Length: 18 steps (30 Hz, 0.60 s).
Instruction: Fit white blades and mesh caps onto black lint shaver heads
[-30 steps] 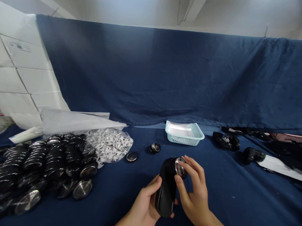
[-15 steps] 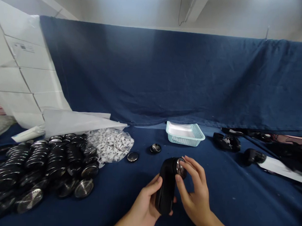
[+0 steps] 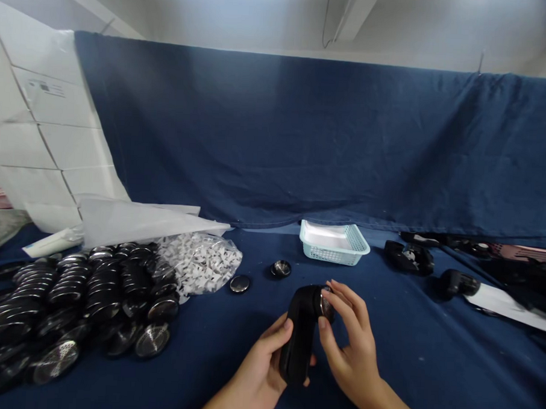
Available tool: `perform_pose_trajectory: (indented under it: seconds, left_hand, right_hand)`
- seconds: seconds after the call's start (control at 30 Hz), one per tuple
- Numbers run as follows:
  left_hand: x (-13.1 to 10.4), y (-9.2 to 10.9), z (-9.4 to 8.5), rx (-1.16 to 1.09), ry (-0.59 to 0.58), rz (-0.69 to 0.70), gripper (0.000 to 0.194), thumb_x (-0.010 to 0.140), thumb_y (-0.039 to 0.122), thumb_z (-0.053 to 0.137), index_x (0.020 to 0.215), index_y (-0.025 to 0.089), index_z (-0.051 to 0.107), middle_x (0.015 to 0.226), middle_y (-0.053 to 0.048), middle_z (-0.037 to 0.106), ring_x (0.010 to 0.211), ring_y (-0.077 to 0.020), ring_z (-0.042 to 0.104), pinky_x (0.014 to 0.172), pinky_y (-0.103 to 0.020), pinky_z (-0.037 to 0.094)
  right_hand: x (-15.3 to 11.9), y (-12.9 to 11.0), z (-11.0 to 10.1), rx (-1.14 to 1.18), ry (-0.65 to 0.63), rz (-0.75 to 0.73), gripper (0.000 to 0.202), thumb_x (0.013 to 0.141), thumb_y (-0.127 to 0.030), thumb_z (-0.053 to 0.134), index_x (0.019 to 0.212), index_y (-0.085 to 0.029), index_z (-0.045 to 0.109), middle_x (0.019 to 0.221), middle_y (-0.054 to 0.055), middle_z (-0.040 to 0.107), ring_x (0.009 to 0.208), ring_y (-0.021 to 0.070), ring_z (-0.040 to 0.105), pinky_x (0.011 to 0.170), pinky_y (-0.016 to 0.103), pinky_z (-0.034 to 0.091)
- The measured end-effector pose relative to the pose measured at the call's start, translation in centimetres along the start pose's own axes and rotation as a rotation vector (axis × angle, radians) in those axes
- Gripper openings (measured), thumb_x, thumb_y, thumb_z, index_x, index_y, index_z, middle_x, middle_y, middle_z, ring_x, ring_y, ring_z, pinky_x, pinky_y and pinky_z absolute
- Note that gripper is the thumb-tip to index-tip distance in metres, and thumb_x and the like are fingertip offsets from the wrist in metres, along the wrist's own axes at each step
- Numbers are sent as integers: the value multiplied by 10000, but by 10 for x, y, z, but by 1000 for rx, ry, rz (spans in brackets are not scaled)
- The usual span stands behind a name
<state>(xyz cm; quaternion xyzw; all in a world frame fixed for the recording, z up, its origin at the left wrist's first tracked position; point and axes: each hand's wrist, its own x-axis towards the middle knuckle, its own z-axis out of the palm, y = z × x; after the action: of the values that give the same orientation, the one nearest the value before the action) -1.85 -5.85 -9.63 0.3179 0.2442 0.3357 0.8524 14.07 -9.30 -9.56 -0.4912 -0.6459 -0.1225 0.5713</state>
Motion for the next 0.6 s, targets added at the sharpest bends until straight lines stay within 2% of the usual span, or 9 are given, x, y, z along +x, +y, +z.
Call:
perform_pose_trajectory:
  seconds: [0.2,0.37,0.5,0.6]
  left_hand:
    - [0,4,-2,23,22,8,421,875,340,622,1255,170,555,906,-93,641,727,-226,644,540,-297,495]
    - [3,8,-4,40,39,6,395,866,379,632,1199,172,584,857,-75,630,705,-228,654,518,-286,498]
    - [4,12,-5,71,46,7,369,857,396,641,1156,183,599,827,-54,617,696,-230,662,505,-280,496]
    - [3,14,-5,129,62,23,391,853,392,651,1184,193,587,835,-51,614,713,-232,666,514,-280,497]
  right_hand:
    - [1,5,-2,41,-76,-16,432,886,-118,504,1299,-244,501,1333,118,461,1236,266,497,981,477,495]
    - [7,14,-8,51,-245,-49,493,894,-122,500,1365,-255,446,1391,111,426,1288,252,461,1032,438,467]
    - [12,21,-16,72,-356,-23,502,907,-160,507,1388,-280,422,1430,96,404,1317,251,435,1071,432,431]
    - [13,24,-18,117,-369,36,493,905,-197,535,1378,-293,433,1435,83,428,1316,252,442,1087,451,410]
